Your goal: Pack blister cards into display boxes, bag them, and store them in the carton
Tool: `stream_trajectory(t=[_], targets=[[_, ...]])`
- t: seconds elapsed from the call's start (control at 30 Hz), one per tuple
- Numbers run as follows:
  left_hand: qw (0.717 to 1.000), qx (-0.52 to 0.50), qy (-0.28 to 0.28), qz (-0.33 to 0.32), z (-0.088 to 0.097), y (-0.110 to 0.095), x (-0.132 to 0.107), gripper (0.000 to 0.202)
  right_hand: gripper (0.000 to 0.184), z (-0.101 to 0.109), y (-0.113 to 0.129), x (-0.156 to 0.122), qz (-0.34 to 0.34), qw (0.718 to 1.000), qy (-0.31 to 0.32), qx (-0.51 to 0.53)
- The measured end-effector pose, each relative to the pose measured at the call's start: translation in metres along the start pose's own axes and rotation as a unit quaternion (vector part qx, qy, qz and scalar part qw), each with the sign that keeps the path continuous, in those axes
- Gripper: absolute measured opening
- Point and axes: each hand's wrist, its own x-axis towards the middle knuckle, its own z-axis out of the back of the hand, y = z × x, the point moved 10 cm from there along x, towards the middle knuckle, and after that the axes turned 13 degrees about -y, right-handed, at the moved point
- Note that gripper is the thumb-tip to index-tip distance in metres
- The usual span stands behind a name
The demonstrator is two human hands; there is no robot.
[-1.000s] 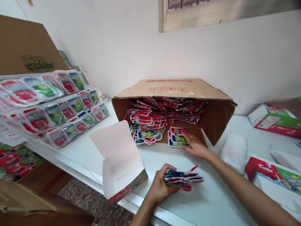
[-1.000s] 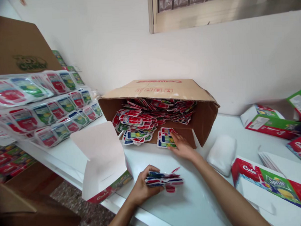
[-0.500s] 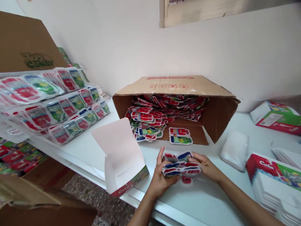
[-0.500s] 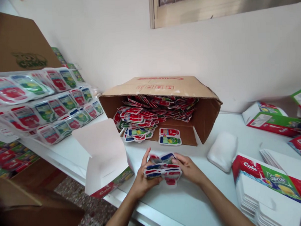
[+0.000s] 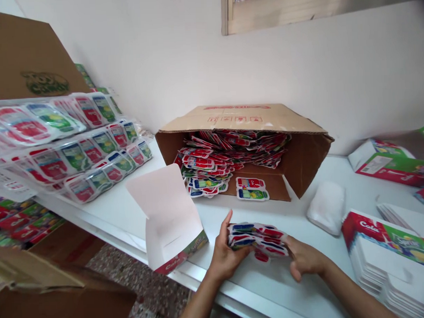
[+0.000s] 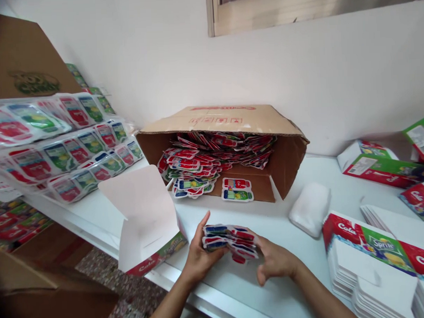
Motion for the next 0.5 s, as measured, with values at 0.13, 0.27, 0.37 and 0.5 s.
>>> stream_trajectory(t=[0.13, 0.27, 0.37, 0.5], targets=[[0.997, 0.049, 0.012, -0.064, -0.002, -0.013, 0.0, 0.057, 0.068, 0.005, -0.002, -0.001, 0.018, 0.993, -0.089, -0.08], [0.99, 0.026, 0.073, -0.122, -0.009, -0.037, -0.003, 0.066, 0.03, 0.014, 0.019, -0.007, 0.14, 0.959, -0.196, -0.152], [0.99, 0.027, 0.134, -0.02, -0.017, -0.03, -0.003, 0.082, 0.032, 0.016, 0.02, -0.012, 0.149, 0.948, -0.227, -0.168], [0.983, 0.059, 0.174, 0.0, -0.025, -0.033, -0.005, 0.049, 0.034, 0.015, -0.001, -0.009, 0.068, 0.96, -0.245, -0.117]])
